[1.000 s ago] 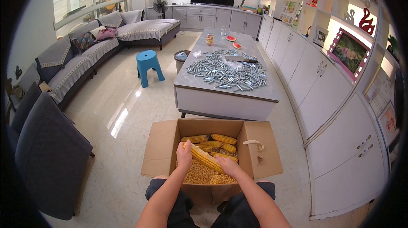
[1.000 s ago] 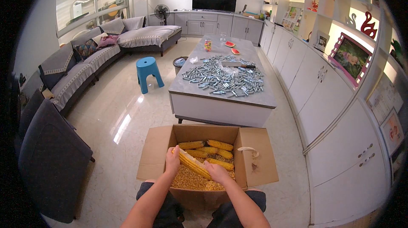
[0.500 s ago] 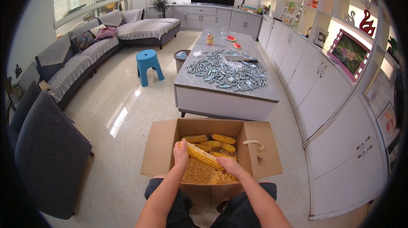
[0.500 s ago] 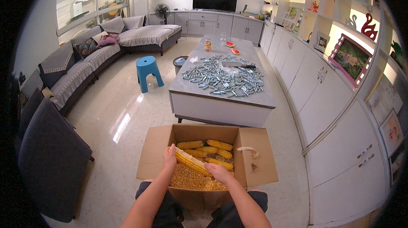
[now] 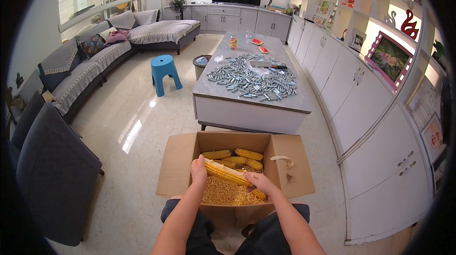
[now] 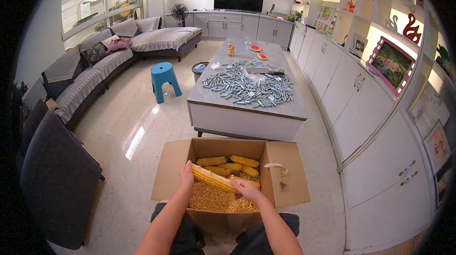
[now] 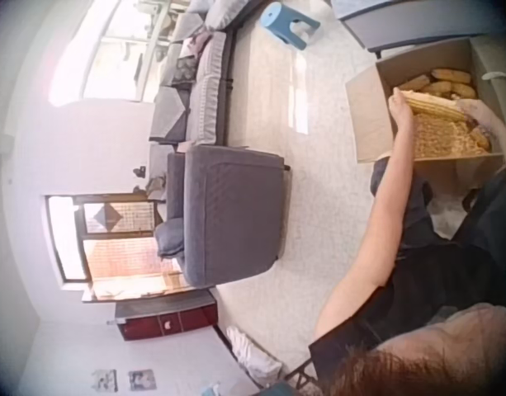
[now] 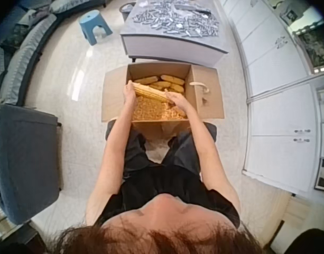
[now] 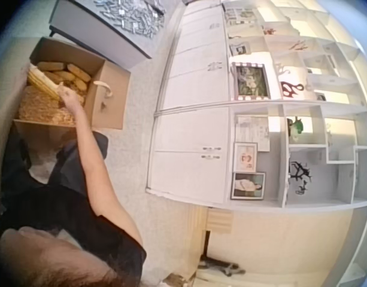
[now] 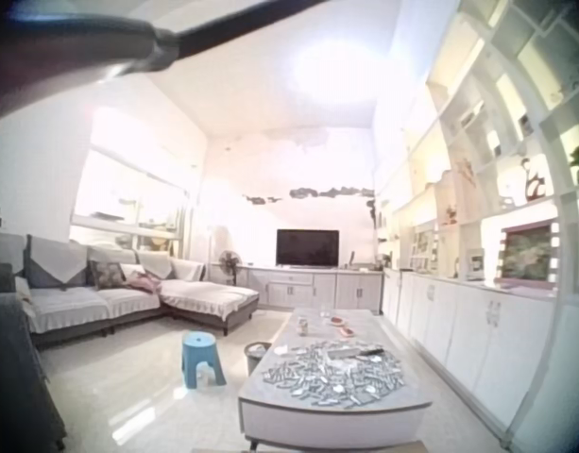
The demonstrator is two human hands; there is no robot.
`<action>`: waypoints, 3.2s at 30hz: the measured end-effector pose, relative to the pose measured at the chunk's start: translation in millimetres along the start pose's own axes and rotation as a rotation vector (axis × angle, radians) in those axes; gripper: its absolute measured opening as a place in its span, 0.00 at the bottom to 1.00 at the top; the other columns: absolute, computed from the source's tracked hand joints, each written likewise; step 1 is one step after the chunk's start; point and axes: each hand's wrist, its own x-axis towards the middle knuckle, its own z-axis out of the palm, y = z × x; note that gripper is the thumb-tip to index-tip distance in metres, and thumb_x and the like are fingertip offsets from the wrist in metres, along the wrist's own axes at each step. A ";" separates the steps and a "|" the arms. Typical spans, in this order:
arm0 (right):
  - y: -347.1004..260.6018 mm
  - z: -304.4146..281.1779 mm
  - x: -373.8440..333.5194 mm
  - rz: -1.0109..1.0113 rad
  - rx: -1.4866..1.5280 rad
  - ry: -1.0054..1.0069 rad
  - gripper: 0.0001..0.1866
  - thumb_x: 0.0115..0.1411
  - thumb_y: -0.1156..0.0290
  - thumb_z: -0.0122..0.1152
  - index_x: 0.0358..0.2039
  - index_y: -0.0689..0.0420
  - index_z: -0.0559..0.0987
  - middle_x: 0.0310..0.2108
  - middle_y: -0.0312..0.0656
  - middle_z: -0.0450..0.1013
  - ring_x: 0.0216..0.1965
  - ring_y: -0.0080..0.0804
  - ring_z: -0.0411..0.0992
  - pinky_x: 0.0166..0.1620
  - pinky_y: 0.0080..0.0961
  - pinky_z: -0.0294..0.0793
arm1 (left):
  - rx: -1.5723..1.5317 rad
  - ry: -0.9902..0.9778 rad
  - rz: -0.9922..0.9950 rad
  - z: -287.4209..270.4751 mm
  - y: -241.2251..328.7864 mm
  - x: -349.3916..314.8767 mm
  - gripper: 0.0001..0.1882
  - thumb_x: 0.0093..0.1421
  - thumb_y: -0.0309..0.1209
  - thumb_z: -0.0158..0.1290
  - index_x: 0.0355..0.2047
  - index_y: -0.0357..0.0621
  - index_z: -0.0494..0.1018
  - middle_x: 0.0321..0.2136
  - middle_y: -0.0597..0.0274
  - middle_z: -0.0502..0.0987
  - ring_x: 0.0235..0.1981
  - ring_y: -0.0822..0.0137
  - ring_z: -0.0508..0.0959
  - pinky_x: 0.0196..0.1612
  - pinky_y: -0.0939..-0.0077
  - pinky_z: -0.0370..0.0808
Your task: The person sits on the floor and shucks corn cobs by hand, removing the kernels into a cardboard box. The person handles multiple corn cobs one by one, stripping the kernels off the cob and dropping them into the box.
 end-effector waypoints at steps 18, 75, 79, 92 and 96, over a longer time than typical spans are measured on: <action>-16.1 -1.1 -7.9 0.045 0.188 -0.015 0.24 0.63 0.54 0.39 0.45 0.61 0.71 0.32 0.37 0.70 0.24 0.22 0.70 0.29 0.19 0.73 | -0.102 -0.001 -0.119 7.1 25.7 -22.1 0.21 0.60 0.45 0.42 0.33 0.34 0.67 0.26 0.58 0.71 0.26 0.66 0.73 0.23 0.69 0.73; -3.9 12.6 1.7 -0.404 -0.994 0.195 0.27 0.45 0.56 0.63 0.43 0.56 0.71 0.40 0.46 0.71 0.42 0.42 0.69 0.44 0.33 0.67 | 0.062 -0.199 -0.452 27.9 45.7 -48.1 0.23 0.52 0.43 0.54 0.42 0.42 0.63 0.39 0.55 0.68 0.38 0.60 0.73 0.32 0.61 0.77; -1.9 7.5 1.0 -0.320 -0.805 0.197 0.28 0.47 0.51 0.61 0.44 0.56 0.71 0.38 0.47 0.71 0.42 0.42 0.69 0.44 0.33 0.67 | -0.131 -0.435 -0.459 14.0 38.9 -31.5 0.15 0.56 0.39 0.48 0.41 0.44 0.65 0.38 0.56 0.67 0.39 0.57 0.72 0.36 0.57 0.76; 13.7 13.0 -3.8 -0.420 -0.896 0.167 0.27 0.46 0.55 0.63 0.44 0.58 0.72 0.40 0.47 0.70 0.43 0.44 0.68 0.45 0.32 0.67 | 0.081 -0.344 -0.395 12.5 33.4 -36.3 0.11 0.58 0.40 0.47 0.32 0.45 0.65 0.29 0.60 0.69 0.34 0.62 0.73 0.33 0.56 0.76; 8.2 11.5 -5.2 -0.346 -0.876 0.169 0.30 0.46 0.52 0.63 0.45 0.58 0.71 0.41 0.46 0.70 0.44 0.43 0.67 0.46 0.31 0.67 | 0.022 -0.430 -0.424 12.4 40.5 -39.4 0.15 0.61 0.43 0.41 0.35 0.44 0.67 0.32 0.57 0.70 0.37 0.60 0.73 0.37 0.53 0.74</action>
